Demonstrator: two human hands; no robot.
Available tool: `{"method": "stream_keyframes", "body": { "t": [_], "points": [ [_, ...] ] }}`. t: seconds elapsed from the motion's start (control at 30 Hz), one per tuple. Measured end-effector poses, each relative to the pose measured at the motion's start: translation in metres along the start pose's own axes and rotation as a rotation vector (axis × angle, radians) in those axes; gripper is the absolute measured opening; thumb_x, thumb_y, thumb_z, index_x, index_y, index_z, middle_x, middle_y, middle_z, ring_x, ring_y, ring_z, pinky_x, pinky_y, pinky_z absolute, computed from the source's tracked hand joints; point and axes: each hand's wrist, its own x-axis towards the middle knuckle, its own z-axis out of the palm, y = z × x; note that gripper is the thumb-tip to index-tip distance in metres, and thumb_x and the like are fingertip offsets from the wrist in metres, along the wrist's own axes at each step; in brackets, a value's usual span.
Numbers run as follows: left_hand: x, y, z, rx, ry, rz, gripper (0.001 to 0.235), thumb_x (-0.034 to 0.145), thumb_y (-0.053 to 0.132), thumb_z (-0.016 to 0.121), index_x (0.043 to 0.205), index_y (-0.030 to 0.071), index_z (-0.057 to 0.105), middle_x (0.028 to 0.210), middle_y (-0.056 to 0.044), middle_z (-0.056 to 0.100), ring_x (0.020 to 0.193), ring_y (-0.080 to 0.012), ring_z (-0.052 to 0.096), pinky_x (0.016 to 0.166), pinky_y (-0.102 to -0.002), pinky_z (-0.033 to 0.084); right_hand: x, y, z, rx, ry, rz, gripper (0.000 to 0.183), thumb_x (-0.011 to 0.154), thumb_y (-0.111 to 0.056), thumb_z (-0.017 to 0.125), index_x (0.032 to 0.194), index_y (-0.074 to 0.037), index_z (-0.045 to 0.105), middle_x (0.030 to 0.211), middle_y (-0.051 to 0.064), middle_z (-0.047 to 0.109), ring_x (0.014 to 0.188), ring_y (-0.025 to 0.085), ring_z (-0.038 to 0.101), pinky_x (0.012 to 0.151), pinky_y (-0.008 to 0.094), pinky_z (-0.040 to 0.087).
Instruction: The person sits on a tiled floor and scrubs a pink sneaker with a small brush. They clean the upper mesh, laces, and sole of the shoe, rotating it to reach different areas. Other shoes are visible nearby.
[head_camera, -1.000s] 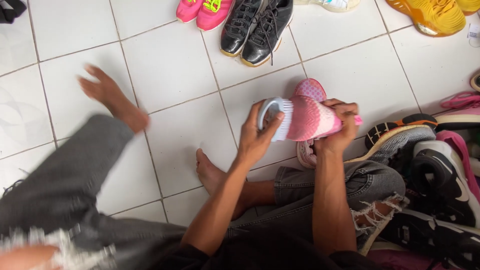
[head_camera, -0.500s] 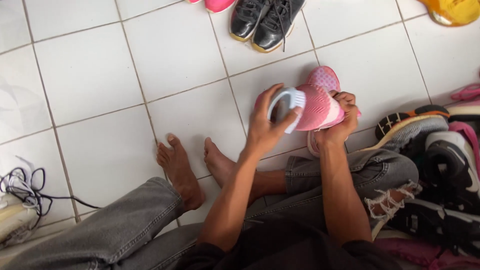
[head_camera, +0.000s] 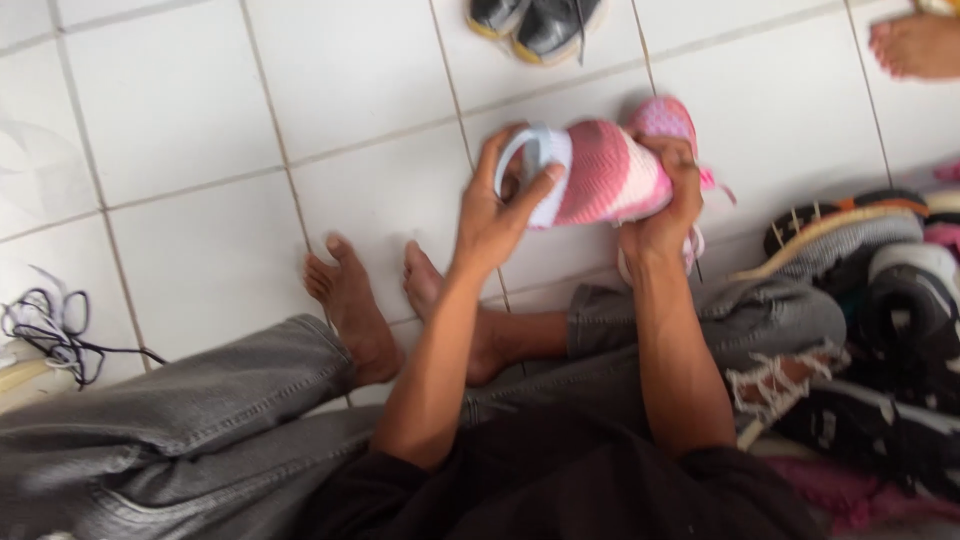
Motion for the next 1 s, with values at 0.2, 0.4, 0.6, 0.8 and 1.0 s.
{"method": "stream_keyframes", "body": {
  "t": [0.2,0.4,0.6,0.8,1.0],
  "points": [
    [-0.011,0.026,-0.003,0.089,-0.069,0.071,0.059,0.089,0.044,0.069,0.139,0.018,0.051,0.091,-0.001,0.062,0.068,-0.0071,0.048,0.060,-0.023,0.042,-0.019,-0.026,0.038,0.051,-0.179,-0.016,0.022,0.083,-0.023,0.059,0.093,-0.004,0.065,0.104,0.021,0.070,0.105,0.033,0.066,0.103,0.044,0.049],
    [-0.027,0.030,-0.002,0.158,-0.176,0.299,0.059,0.094,0.044,0.070,0.144,0.023,0.046,0.141,-0.001,0.058,0.125,-0.0171,0.061,0.103,-0.027,0.056,-0.019,-0.026,0.037,0.076,-0.101,-0.002,0.023,0.078,-0.021,0.058,0.089,-0.002,0.067,0.100,0.021,0.070,0.102,0.033,0.067,0.100,0.041,0.051],
    [-0.021,-0.004,0.007,0.149,0.060,0.093,0.060,0.087,0.049,0.068,0.137,0.021,0.051,0.115,0.000,0.069,0.095,-0.0128,0.063,0.078,-0.026,0.054,-0.015,-0.022,0.029,0.133,-0.056,0.013,0.023,0.075,-0.019,0.056,0.084,0.000,0.065,0.095,0.025,0.071,0.097,0.039,0.068,0.097,0.045,0.051],
    [-0.027,0.005,0.004,0.151,0.007,0.260,0.058,0.091,0.047,0.069,0.139,0.022,0.048,0.129,0.000,0.066,0.105,-0.0161,0.068,0.091,-0.026,0.059,-0.019,-0.020,0.027,0.092,-0.143,-0.015,0.024,0.079,-0.021,0.055,0.088,-0.001,0.064,0.099,0.022,0.070,0.099,0.034,0.066,0.101,0.044,0.049],
    [-0.030,0.019,0.003,0.100,-0.005,0.193,0.060,0.088,0.048,0.069,0.139,0.021,0.049,0.126,0.000,0.066,0.109,-0.0152,0.065,0.093,-0.026,0.055,-0.022,-0.023,0.032,0.065,-0.126,-0.006,0.023,0.078,-0.020,0.056,0.089,-0.002,0.065,0.101,0.024,0.071,0.102,0.034,0.067,0.101,0.042,0.049]
  ]
}}
